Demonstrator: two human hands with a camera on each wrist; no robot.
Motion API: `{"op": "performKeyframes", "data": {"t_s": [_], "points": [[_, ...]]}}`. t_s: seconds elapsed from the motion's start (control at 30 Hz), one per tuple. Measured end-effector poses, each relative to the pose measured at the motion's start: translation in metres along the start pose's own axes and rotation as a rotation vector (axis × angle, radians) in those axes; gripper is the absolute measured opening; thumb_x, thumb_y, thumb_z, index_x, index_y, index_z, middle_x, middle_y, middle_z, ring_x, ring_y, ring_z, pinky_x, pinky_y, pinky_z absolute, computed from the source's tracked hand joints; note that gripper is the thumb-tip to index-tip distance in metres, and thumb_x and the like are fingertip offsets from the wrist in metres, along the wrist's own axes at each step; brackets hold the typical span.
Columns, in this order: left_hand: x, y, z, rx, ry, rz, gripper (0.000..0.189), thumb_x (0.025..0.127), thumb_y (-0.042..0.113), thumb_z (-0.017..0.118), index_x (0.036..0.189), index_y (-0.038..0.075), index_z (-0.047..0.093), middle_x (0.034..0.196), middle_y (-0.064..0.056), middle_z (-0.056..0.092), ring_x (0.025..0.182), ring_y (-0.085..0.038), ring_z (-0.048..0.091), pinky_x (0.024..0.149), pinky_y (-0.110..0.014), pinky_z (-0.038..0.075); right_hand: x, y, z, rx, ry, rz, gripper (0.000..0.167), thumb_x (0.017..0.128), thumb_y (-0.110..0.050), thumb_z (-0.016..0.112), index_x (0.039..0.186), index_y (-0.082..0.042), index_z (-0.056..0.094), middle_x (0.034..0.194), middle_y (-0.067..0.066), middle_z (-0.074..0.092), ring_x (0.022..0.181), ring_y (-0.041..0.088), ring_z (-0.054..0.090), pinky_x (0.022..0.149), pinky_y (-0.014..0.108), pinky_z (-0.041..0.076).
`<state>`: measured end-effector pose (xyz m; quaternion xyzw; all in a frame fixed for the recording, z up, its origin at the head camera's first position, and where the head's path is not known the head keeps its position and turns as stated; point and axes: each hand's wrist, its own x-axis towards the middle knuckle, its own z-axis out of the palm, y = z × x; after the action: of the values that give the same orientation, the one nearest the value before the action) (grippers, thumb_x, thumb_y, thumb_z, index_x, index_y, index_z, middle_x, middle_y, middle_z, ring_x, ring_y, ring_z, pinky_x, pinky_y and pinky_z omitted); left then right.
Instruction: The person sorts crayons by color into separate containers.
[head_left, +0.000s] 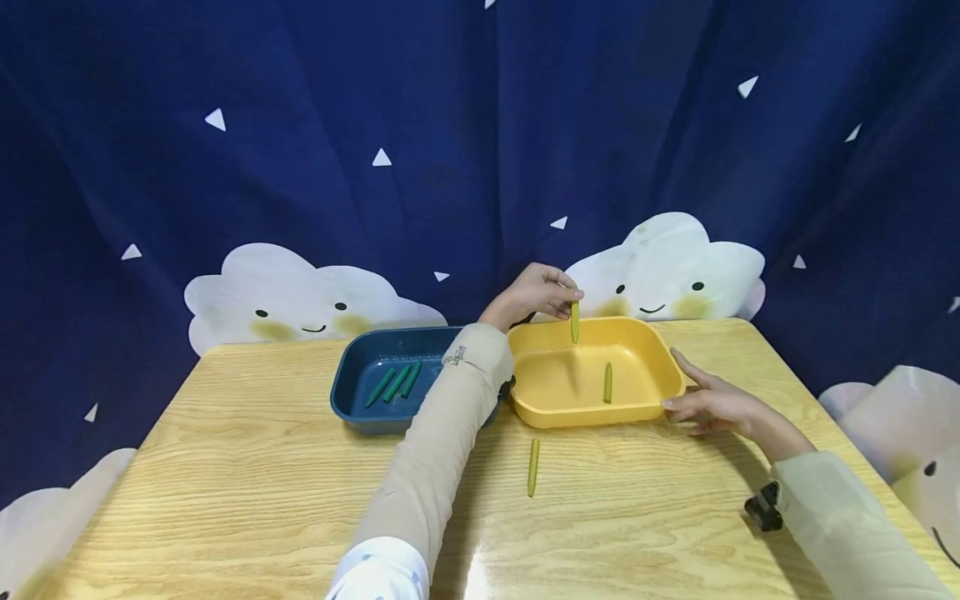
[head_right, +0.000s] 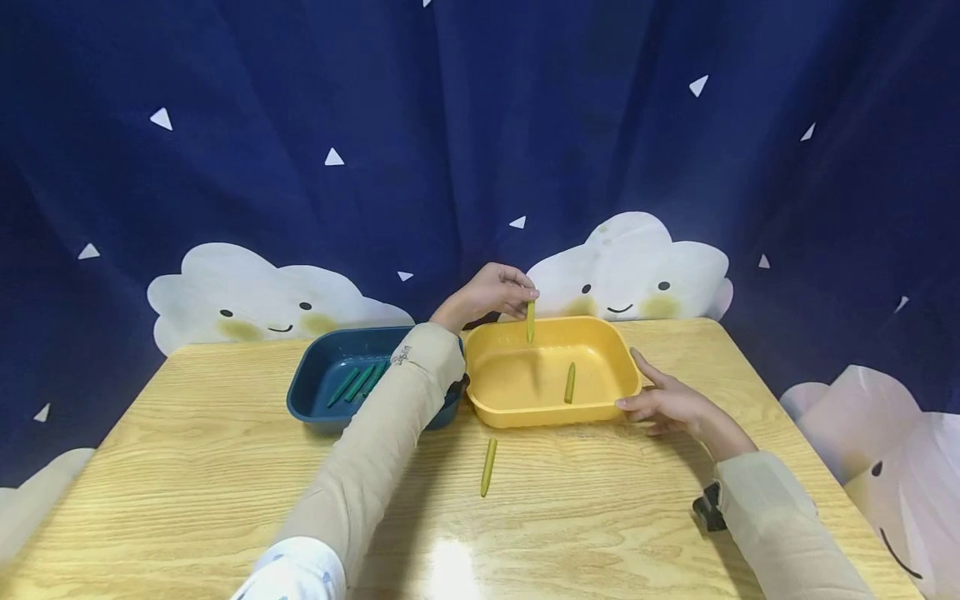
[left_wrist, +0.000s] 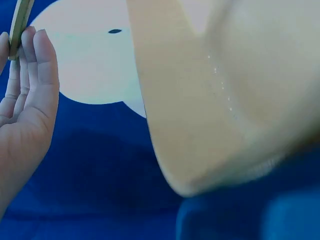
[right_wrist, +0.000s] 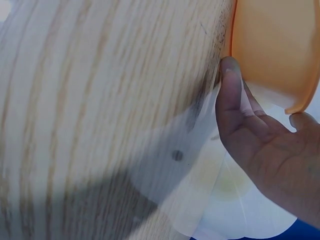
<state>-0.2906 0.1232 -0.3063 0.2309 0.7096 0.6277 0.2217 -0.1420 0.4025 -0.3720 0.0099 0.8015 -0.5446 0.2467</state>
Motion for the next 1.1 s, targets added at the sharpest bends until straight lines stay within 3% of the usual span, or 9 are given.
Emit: {"op": "performKeyframes", "data": {"t_s": [0.23,0.4,0.63,0.87,0.97,1.1], "points": [[0.019,-0.008,0.009,0.004,-0.046,-0.061,0.021,0.082,0.004,0.067,0.098,-0.009,0.064,0.074,-0.012,0.063,0.074,-0.034,0.061,0.072,-0.038,0.053,-0.001,0.001,0.003,-0.001,0.008,0.005,0.102,0.084,-0.021,0.064,0.142,-0.019,-0.02,0.106,0.012,0.06,0.092,0.026,0.06,0.074,0.042,0.048],[0.026,-0.015,0.013,0.046,-0.079,-0.135,0.02,0.082,0.003,0.066,0.097,-0.011,0.065,0.075,-0.012,0.064,0.065,-0.024,0.06,0.067,-0.033,0.054,0.0,0.001,0.004,-0.002,0.016,0.0,0.102,0.084,-0.021,0.064,0.142,-0.021,-0.02,0.107,0.012,0.059,0.092,0.025,0.06,0.074,0.041,0.048],[0.033,-0.026,0.02,0.107,-0.197,-0.274,0.014,0.082,0.001,0.066,0.092,-0.009,0.066,0.07,-0.013,0.062,0.059,-0.021,0.06,0.065,-0.034,0.054,0.0,-0.002,0.001,-0.014,0.023,0.017,0.102,0.084,-0.021,0.064,0.142,-0.022,-0.02,0.107,0.013,0.059,0.091,0.024,0.059,0.072,0.041,0.048],[0.037,-0.031,0.028,0.092,-0.228,-0.32,0.012,0.081,-0.003,0.065,0.09,-0.011,0.065,0.067,-0.014,0.062,0.058,-0.023,0.062,0.066,-0.036,0.054,-0.002,-0.004,-0.001,0.0,0.011,-0.006,0.101,0.085,-0.019,0.063,0.142,-0.022,-0.021,0.108,0.014,0.059,0.092,0.024,0.06,0.074,0.042,0.048],[0.037,-0.035,0.03,0.094,-0.241,-0.377,0.017,0.081,-0.005,0.063,0.096,-0.013,0.063,0.073,-0.019,0.062,0.06,-0.025,0.063,0.067,-0.037,0.054,-0.001,-0.004,0.0,0.004,0.012,0.003,0.101,0.085,-0.019,0.063,0.142,-0.022,-0.021,0.106,0.012,0.059,0.092,0.024,0.06,0.074,0.042,0.048],[0.038,-0.037,0.031,0.141,-0.31,-0.454,0.034,0.084,-0.007,0.059,0.117,-0.012,0.054,0.099,-0.027,0.062,0.074,-0.031,0.065,0.069,-0.038,0.053,-0.001,-0.003,0.001,0.0,0.013,0.013,0.102,0.085,-0.02,0.064,0.142,-0.022,-0.02,0.112,0.015,0.057,0.094,0.026,0.06,0.075,0.042,0.048]]}}
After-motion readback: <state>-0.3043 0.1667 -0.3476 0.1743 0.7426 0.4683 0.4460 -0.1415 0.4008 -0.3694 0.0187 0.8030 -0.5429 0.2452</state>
